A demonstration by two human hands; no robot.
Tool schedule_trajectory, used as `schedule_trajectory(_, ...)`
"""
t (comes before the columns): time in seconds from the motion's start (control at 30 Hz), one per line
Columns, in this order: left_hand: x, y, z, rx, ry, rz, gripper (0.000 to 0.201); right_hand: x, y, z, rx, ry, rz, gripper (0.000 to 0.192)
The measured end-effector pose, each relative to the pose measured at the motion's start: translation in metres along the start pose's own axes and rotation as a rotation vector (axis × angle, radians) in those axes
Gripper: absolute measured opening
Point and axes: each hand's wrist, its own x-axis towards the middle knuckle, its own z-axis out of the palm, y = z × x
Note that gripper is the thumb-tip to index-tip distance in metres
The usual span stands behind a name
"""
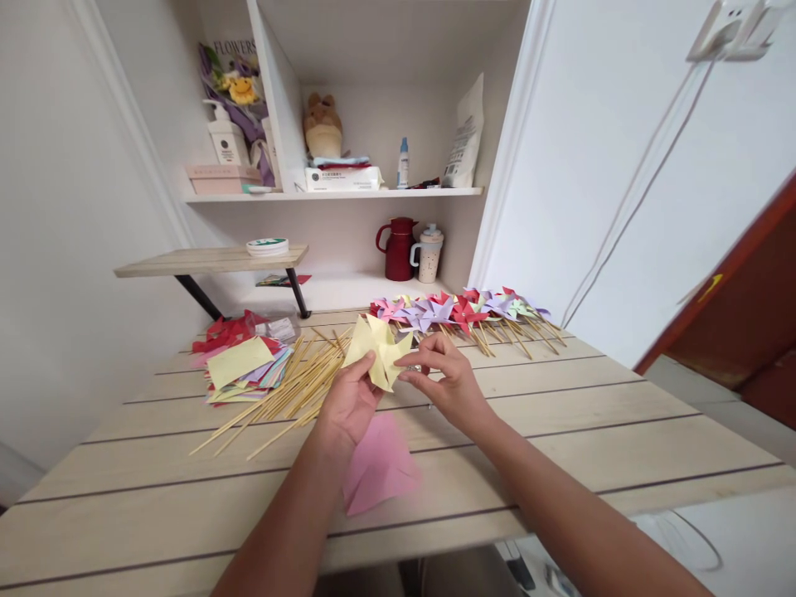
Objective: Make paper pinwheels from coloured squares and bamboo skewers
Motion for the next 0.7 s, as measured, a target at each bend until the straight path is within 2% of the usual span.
schedule_trajectory(0.13, -0.002, -0.003, 0.000, 0.112, 0.027, -0.018, 0.015, 0.001, -0.002, -0.001, 0.011, 0.057, 0.039, 0.005)
schedule_trajectory(0.27, -0.004, -0.006, -0.001, 0.238, 0.014, 0.038, 0.014, 0.003, -0.003, -0.004, 0.001, 0.119, 0.131, 0.009)
schedule_trajectory(0.4, -0.003, -0.006, 0.000, 0.208, 0.028, 0.053, 0.016, 0.005, -0.002, -0.008, 0.004, 0.139, 0.149, 0.009)
schedule_trajectory(0.47, -0.002, -0.003, 0.001, 0.149, 0.051, 0.017, 0.017, 0.005, -0.002, -0.010, -0.007, 0.126, 0.119, 0.002)
schedule_trajectory(0.6, -0.001, 0.003, 0.004, 0.027, 0.083, 0.017, 0.016, 0.004, -0.002, -0.009, -0.007, 0.022, 0.051, 0.020)
schedule_trajectory(0.7, -0.003, 0.006, 0.006, -0.005, 0.065, 0.040, 0.016, 0.001, -0.004, -0.003, -0.003, -0.039, 0.043, 0.020)
